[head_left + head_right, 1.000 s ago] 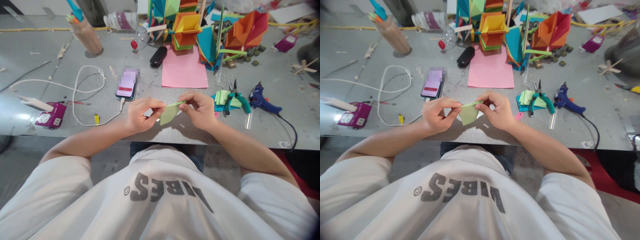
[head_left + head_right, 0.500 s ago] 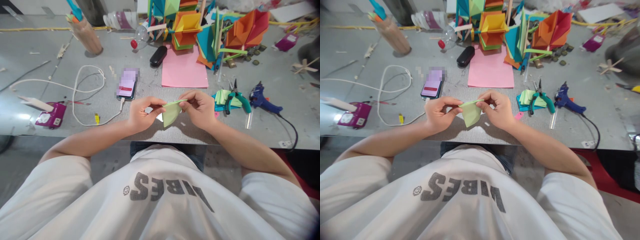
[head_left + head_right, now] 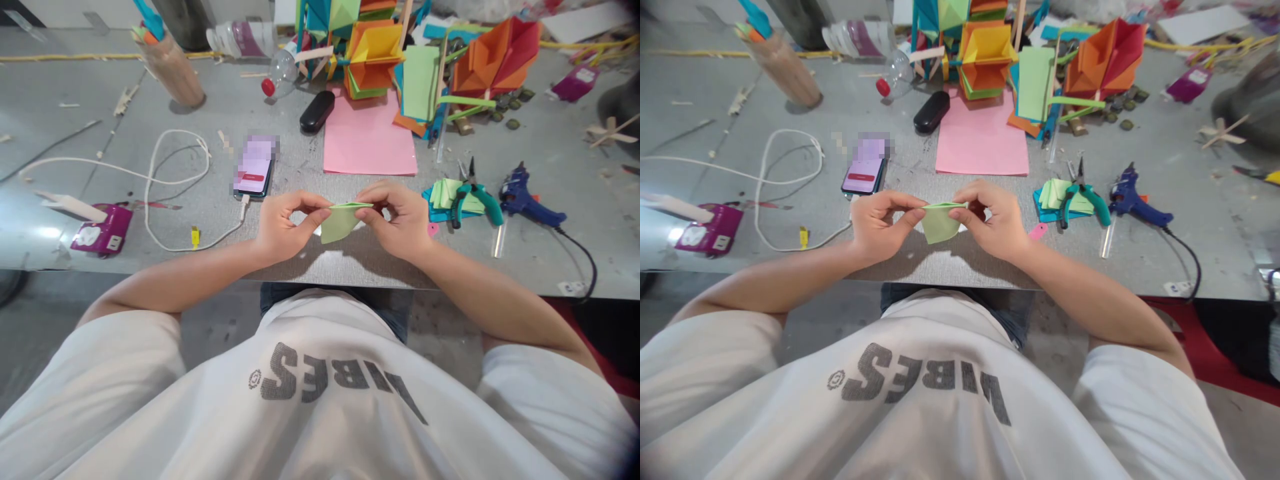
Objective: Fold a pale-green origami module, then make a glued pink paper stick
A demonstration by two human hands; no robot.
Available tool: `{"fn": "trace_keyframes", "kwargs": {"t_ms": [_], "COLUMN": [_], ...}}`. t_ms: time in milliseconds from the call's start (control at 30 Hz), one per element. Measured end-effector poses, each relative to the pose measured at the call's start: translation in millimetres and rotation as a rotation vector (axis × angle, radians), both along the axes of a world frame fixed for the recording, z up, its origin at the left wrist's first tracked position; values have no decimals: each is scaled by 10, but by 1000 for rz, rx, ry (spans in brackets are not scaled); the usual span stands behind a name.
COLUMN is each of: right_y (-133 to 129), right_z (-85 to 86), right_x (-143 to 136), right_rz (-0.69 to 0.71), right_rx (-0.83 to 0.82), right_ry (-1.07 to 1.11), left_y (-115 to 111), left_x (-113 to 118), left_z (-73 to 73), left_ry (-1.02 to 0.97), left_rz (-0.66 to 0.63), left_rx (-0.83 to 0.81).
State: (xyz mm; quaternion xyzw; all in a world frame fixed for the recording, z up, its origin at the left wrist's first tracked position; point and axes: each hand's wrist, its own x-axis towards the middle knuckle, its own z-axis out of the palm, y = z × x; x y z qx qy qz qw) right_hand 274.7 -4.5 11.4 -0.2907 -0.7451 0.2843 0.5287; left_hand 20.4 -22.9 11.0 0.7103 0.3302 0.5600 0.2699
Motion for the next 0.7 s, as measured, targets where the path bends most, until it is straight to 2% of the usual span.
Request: {"fn": "trace_keyframes", "kwargs": {"t_ms": [200,300,533,700], "right_y": [-6,-15,23,84], "right_z": [38,32,10,3], "right_x": [-15,-35,-16,71], "right_rz": [136,145,39,-107], "right_rx": [3,11,164,157], "right_ry": [-43,-47,43,8], "left_y": [4,-2,43,70], "left_x": [22,28,31,46], "left_z": [-37,-40,-45,-12], "left_ry": [-1,17,-45,-130], "left_rz": [-95,-159,-134,-72], "left_rx": [77,146,211,175]}}
